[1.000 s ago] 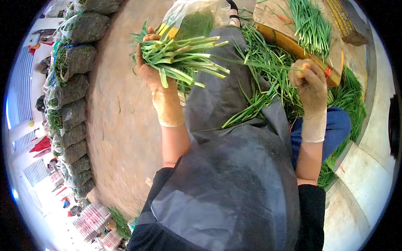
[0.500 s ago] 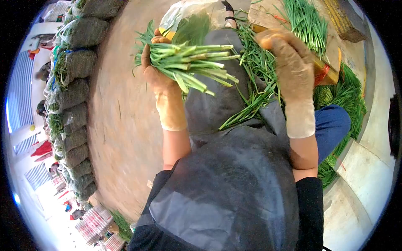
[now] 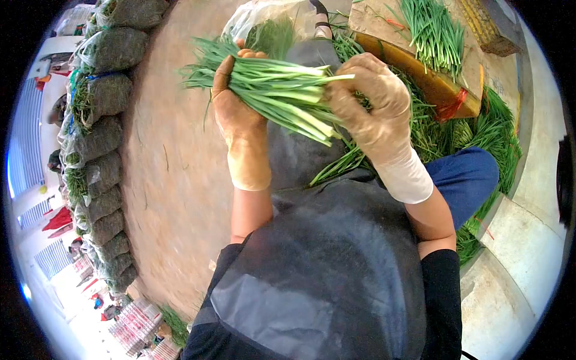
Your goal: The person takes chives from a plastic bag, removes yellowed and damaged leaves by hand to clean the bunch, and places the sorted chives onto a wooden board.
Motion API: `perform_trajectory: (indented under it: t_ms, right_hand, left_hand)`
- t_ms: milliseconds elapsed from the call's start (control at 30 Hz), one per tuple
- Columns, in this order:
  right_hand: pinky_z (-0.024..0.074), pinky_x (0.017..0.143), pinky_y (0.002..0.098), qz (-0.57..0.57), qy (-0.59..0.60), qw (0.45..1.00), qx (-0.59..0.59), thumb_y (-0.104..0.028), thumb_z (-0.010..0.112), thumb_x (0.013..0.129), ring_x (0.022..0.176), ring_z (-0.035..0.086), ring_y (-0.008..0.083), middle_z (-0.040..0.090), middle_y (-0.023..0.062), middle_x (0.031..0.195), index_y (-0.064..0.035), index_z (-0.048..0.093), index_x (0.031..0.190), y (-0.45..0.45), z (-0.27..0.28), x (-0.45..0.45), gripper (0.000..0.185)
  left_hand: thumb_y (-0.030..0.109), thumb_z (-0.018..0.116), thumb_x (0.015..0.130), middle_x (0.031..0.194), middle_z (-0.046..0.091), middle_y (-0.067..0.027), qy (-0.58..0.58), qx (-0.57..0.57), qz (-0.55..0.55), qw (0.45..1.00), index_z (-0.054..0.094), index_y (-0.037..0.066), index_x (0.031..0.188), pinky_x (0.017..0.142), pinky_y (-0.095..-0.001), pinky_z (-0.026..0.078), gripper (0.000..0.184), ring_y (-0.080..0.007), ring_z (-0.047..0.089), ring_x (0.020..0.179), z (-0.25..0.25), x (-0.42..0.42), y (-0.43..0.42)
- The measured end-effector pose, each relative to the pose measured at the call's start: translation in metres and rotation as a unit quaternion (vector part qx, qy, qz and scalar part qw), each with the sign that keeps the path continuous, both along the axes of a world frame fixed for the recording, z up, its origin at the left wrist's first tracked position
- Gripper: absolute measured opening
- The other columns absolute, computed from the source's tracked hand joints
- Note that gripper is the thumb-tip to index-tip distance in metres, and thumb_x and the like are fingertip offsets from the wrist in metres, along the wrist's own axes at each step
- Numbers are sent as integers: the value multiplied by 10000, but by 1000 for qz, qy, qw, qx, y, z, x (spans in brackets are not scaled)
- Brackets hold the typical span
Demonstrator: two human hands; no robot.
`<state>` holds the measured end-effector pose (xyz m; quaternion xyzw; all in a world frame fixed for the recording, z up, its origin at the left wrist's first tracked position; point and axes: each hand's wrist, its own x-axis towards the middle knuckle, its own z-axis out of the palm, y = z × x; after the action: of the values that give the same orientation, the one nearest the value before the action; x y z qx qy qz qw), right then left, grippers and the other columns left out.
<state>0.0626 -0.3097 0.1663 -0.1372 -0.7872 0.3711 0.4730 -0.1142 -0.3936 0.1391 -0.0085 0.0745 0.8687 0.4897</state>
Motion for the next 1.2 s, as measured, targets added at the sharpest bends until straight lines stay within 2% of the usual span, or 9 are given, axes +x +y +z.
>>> perform_trajectory:
  t_ms: [233, 367, 467, 700, 767, 833, 967, 1133, 1200]
  right_hand:
    - [457, 682, 263, -176, 50, 939, -292, -213, 623, 860, 653, 578, 150, 620, 42, 699, -29, 656, 844, 25, -8, 45, 188]
    - [452, 858, 286, 5, -26, 991, -132, -143, 725, 784, 906, 595, 139, 650, 30, 935, -18, 643, 1046, 17, 15, 32, 302]
    - [483, 768, 362, 13, -47, 998, 36, -202, 755, 694, 838, 614, 280, 639, 90, 877, -89, 645, 927, 16, 21, 12, 282]
    - [471, 692, 358, -137, -77, 964, 217, -216, 724, 670, 828, 592, 254, 605, 48, 752, -135, 611, 825, 7, 18, -1, 208]
    - [468, 714, 373, -131, -50, 968, 206, -215, 732, 657, 842, 583, 268, 610, 40, 780, -128, 617, 833, 13, 6, -2, 227]
    - [459, 759, 397, 55, -2, 998, 40, -208, 743, 642, 846, 579, 276, 617, 42, 864, -112, 629, 847, 20, 2, 3, 253]
    - [466, 785, 366, 10, -47, 994, 98, -27, 753, 653, 854, 591, 278, 638, 92, 941, -49, 628, 980, 15, 3, 10, 351]
    - [466, 780, 374, -25, -53, 990, 128, -51, 787, 616, 867, 595, 280, 642, 96, 913, -41, 638, 963, 16, -2, 6, 378]
    - [448, 782, 398, -34, -51, 987, 148, -276, 761, 699, 891, 575, 300, 623, 60, 919, -103, 641, 863, 18, 2, 5, 267]
  left_hand:
    - [103, 480, 878, 940, 609, -139, 81, -163, 13, 983, 501, -70, 1158, 865, -400, 486, 329, -276, 584, 906, -13, -13, 3]
    - [127, 476, 890, 978, 625, -151, -15, -50, -129, 990, 513, -64, 1173, 892, -427, 482, 343, -288, 591, 953, -18, -15, 3]
    - [124, 484, 883, 982, 623, -160, 3, -91, -86, 992, 524, -64, 1162, 890, -423, 483, 338, -291, 594, 943, -14, 0, 4]
    - [112, 519, 854, 949, 632, -143, 55, -143, -50, 987, 540, -57, 1141, 864, -408, 491, 334, -282, 605, 912, -18, -3, 3]
    - [107, 519, 854, 943, 630, -143, 41, -107, -65, 991, 543, -54, 1131, 862, -407, 492, 321, -283, 605, 907, -17, -3, 3]
    - [102, 520, 855, 930, 630, -142, 22, -114, -66, 991, 545, -50, 1126, 862, -410, 492, 312, -286, 606, 904, -15, -2, 3]
    - [97, 520, 856, 921, 628, -139, 106, -188, 21, 976, 558, -49, 1108, 850, -397, 500, 294, -275, 610, 880, -10, 6, 7]
    - [95, 518, 860, 922, 628, -138, 89, -167, 1, 982, 563, -45, 1103, 846, -394, 503, 284, -272, 611, 875, -13, 4, 5]
    - [92, 519, 860, 920, 627, -137, 82, -147, -2, 986, 562, -47, 1105, 855, -396, 500, 284, -273, 611, 875, -11, 4, 4]
